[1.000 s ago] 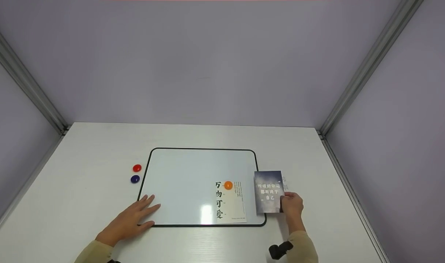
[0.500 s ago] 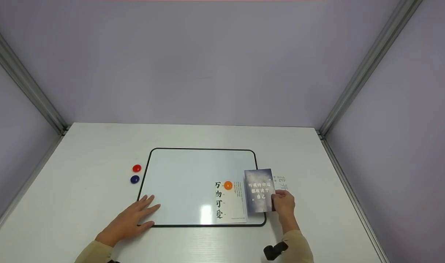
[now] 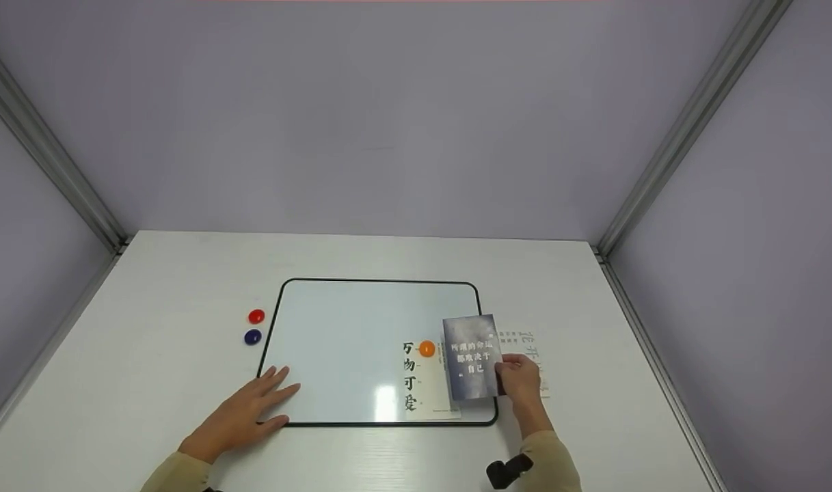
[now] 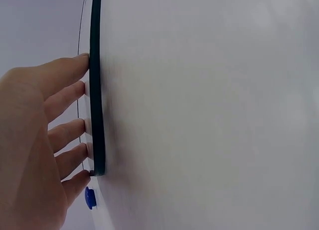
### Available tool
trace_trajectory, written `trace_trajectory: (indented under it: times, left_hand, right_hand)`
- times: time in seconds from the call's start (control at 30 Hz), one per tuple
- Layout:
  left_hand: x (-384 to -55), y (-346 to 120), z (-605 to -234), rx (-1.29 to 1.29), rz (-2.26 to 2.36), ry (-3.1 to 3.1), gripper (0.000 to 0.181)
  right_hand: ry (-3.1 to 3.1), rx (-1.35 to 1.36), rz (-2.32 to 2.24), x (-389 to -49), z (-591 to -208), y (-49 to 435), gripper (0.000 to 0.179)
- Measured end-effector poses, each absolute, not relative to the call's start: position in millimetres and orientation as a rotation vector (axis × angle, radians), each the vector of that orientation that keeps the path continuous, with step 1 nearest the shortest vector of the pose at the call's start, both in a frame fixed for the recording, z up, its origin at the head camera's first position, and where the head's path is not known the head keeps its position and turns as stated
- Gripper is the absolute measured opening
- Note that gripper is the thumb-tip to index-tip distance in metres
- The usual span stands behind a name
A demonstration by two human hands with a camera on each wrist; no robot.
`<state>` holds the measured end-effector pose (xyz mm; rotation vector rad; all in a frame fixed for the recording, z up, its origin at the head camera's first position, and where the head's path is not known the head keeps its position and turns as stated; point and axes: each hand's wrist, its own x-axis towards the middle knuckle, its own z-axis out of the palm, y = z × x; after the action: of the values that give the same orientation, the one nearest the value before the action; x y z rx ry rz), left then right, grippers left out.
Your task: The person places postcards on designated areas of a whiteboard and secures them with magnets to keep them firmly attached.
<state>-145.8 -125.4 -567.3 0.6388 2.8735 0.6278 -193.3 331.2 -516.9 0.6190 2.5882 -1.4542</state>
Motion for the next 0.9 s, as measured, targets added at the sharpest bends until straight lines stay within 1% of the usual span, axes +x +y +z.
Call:
trace_trajectory:
  times: [0.37,0.9]
  left_hand:
    - [-146,-125,-566,0.681,0.645,2.879,0.051]
    - [-147,-128,-569,0.679,0.648,2.88,0.05]
  right_hand:
    - [2.523,0.565,-1.522,-189,-513,312,0.035]
    - [2.409,0.551,-1.632,-185,-518,296,0.031]
